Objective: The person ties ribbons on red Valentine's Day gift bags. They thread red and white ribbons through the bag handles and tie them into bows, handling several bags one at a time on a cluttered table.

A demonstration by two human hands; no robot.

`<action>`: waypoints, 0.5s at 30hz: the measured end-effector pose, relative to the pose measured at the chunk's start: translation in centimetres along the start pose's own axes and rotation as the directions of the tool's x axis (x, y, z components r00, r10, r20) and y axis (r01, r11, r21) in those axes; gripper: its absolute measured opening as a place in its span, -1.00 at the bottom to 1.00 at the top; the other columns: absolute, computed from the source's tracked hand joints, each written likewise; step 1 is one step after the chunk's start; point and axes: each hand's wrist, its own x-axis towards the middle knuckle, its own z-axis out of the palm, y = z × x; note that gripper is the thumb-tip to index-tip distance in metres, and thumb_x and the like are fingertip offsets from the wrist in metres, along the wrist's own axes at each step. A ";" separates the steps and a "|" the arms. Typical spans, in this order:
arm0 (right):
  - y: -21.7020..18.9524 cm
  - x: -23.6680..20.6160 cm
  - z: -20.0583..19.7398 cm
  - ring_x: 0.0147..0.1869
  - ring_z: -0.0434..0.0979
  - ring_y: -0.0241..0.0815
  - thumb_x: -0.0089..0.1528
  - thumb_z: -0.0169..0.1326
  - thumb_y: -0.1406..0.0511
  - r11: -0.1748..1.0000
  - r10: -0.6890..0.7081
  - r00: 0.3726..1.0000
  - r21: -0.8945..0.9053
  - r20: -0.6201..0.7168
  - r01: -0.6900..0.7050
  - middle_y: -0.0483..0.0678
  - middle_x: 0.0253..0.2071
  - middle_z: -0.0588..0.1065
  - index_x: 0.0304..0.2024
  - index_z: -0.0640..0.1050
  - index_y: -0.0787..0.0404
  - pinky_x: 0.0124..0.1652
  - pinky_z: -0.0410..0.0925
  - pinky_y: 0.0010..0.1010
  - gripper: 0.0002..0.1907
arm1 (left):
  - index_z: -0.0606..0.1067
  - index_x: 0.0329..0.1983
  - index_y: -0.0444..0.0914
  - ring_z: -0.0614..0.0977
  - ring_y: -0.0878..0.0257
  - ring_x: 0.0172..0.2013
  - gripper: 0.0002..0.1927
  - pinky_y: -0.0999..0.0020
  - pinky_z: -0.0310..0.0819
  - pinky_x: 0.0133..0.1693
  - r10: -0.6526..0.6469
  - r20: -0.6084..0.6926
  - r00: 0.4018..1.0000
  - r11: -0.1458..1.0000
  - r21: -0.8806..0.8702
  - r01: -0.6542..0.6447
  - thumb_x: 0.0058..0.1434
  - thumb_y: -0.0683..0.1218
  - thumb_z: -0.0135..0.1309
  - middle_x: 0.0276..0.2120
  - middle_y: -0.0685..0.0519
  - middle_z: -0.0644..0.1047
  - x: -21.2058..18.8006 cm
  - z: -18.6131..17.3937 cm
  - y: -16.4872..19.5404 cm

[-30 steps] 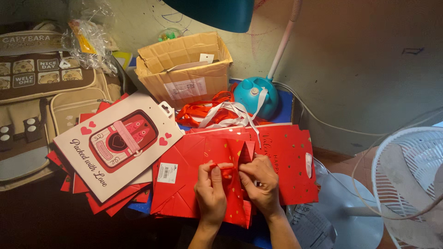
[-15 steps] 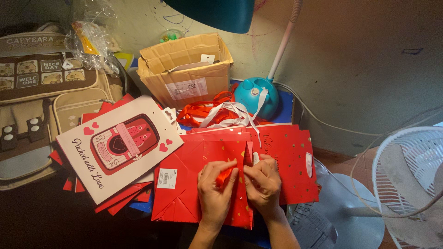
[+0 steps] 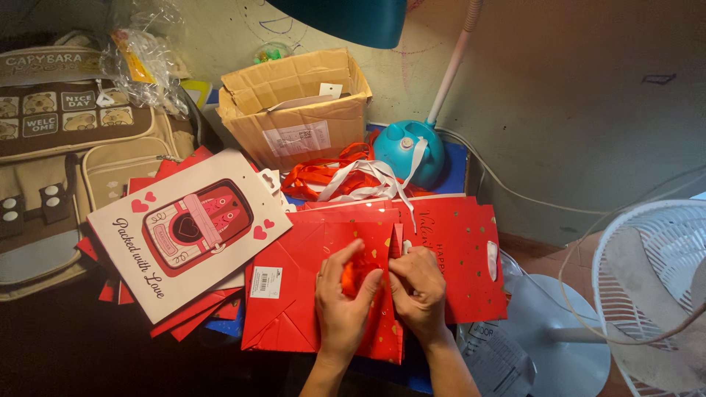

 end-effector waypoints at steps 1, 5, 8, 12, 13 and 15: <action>0.0 0.0 0.0 -0.17 0.47 -0.06 0.15 0.22 0.44 1.000 0.002 1.000 -0.006 0.003 -0.002 -0.06 -0.35 0.49 -0.27 0.57 0.26 0.01 0.35 -0.23 -0.89 | 0.55 -0.02 -0.29 0.58 0.10 -0.03 -0.67 0.21 0.36 0.03 0.106 0.033 0.994 0.982 0.153 -0.110 0.16 -0.10 0.24 -0.05 -0.06 0.61 0.1 0.0 0.2; 0.0 0.0 0.0 -0.19 0.49 -0.14 0.17 0.24 0.42 1.000 0.002 1.000 0.008 0.014 -0.002 -0.09 -0.36 0.53 -0.23 0.61 0.24 0.07 0.36 -0.20 -0.89 | 0.57 -0.29 -0.24 0.62 0.13 -0.16 -0.91 0.23 0.38 0.00 -0.023 0.012 1.000 0.996 0.092 0.021 0.19 -0.13 0.23 -0.25 0.06 0.65 0.2 0.2 0.2; 0.0 0.0 0.1 -0.18 0.50 -0.15 0.18 0.25 0.41 1.000 0.016 1.000 0.014 -0.004 -0.016 -0.08 -0.34 0.54 -0.20 0.62 0.25 0.10 0.36 -0.22 -0.86 | 0.53 -0.25 -0.25 0.62 0.15 -0.16 -0.92 0.25 0.43 -0.01 -0.076 -0.020 0.997 0.995 0.061 0.077 0.29 -0.13 0.14 -0.25 0.07 0.65 -0.2 0.4 -0.2; 0.0 -0.2 0.0 -0.17 0.48 -0.12 0.16 0.26 0.41 0.991 0.124 0.992 0.053 0.004 -0.124 -0.07 -0.35 0.53 -0.19 0.63 0.25 -0.05 0.37 -0.32 -0.84 | 0.53 -0.23 -0.25 0.63 0.18 -0.16 -0.91 0.29 0.50 -0.07 -0.153 -0.035 0.988 0.988 0.015 0.153 0.33 -0.12 0.08 -0.27 0.07 0.65 -0.7 0.6 -0.6; 0.0 -0.3 0.0 -0.16 0.49 -0.12 0.15 0.26 0.41 0.978 0.186 0.983 0.092 0.003 -0.185 -0.07 -0.33 0.51 -0.19 0.62 0.25 -0.08 0.38 -0.34 -0.83 | 0.54 -0.22 -0.25 0.64 0.18 -0.17 -0.90 0.29 0.51 -0.08 -0.148 -0.036 0.988 0.989 0.017 0.149 0.34 -0.12 0.08 -0.28 0.06 0.65 -0.7 0.7 -0.7; 0.0 -0.5 0.0 -0.14 0.49 -0.14 0.16 0.25 0.41 0.970 0.213 0.977 0.119 0.006 -0.213 -0.07 -0.32 0.50 -0.21 0.61 0.25 -0.05 0.38 -0.34 -0.86 | 0.52 -0.20 -0.25 0.63 0.19 -0.17 -0.89 0.29 0.50 -0.08 -0.167 -0.037 0.985 0.986 0.007 0.167 0.36 -0.11 0.05 -0.26 0.08 0.67 -0.7 0.8 -0.8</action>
